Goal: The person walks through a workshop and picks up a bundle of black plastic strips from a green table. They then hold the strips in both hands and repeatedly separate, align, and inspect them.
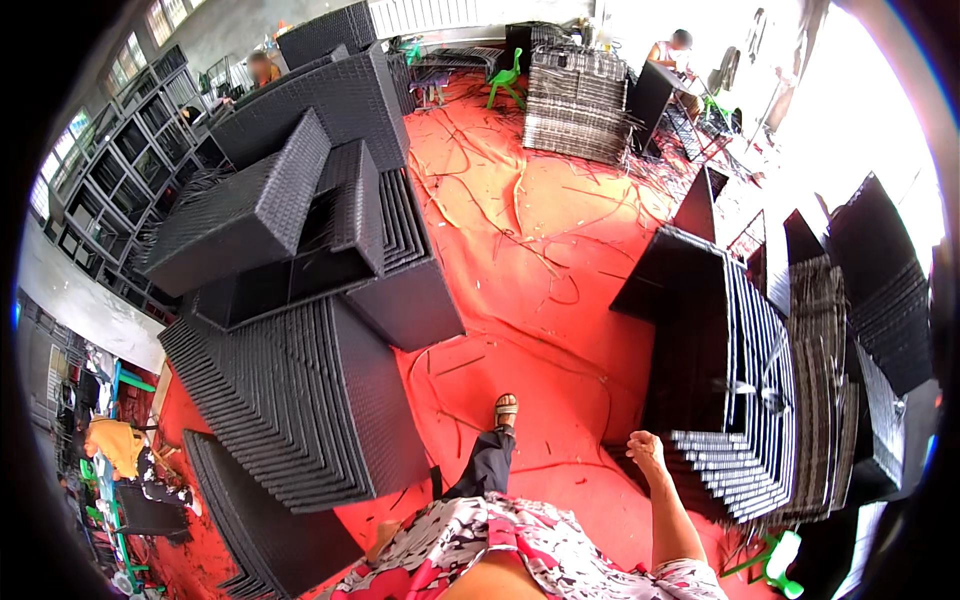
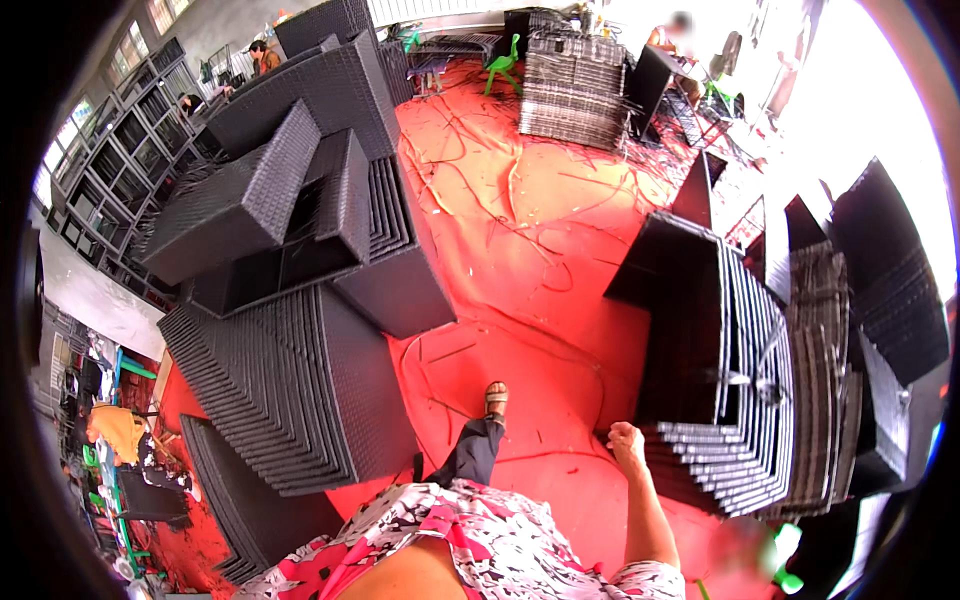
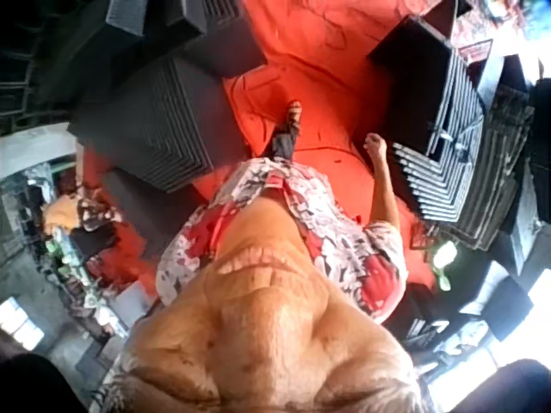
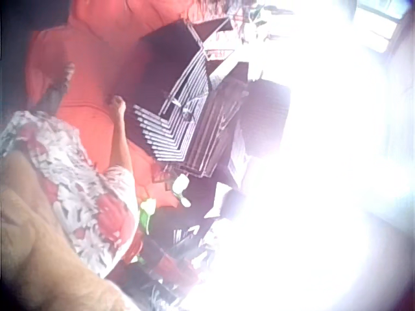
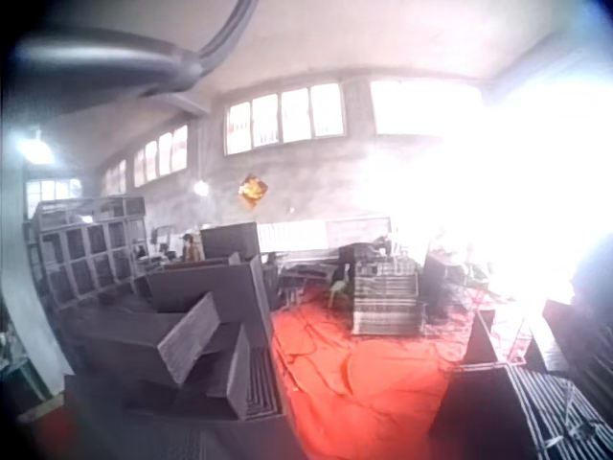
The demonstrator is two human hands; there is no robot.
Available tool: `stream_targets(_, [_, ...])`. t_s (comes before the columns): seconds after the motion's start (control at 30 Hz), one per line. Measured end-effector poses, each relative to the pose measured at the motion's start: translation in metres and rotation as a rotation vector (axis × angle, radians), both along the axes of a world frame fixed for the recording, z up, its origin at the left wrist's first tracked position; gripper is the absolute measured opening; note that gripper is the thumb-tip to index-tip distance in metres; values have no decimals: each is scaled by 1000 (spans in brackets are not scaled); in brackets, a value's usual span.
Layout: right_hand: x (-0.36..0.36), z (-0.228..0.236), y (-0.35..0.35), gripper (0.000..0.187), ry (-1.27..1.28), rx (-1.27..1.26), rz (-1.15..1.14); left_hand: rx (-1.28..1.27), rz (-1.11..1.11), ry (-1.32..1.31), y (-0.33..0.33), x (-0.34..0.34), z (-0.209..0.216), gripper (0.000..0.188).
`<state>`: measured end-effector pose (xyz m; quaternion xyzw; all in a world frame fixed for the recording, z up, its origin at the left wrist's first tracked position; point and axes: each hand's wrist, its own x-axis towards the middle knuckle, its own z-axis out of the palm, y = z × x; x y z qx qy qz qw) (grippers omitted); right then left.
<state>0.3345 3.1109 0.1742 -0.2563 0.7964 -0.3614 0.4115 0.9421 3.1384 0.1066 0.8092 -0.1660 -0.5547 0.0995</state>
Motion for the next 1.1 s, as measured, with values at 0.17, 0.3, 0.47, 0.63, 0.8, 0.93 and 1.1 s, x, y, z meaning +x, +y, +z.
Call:
stream_targets(0.17, [-73,-102,-58,14,505,185,767,-80,-104,95,-199,-87,-47,25])
stream_targets(0.3, [-68,-34,-146,10,786,573,1536,-301,-79,243,-395,-170,-17,26])
stream_targets(0.47, [-132,-59,-205,9,719,797,1411,-426,-138,524,-614,-294,66,26])
stream_targets(0.63, [-198,-107,-376,11,642,766,1412,-468,-211,480,-763,-348,66,25])
stream_targets(0.8, [-246,-60,-687,8,256,348,793,-266,-96,383,-864,-352,49,27])
stream_targets(0.93, [-268,-22,-911,19,-270,-2,215,-228,-43,299,-953,-359,58,25])
stream_targets(1.1, [-274,-23,-1092,24,-85,31,291,-313,95,360,-1082,-366,29,24])
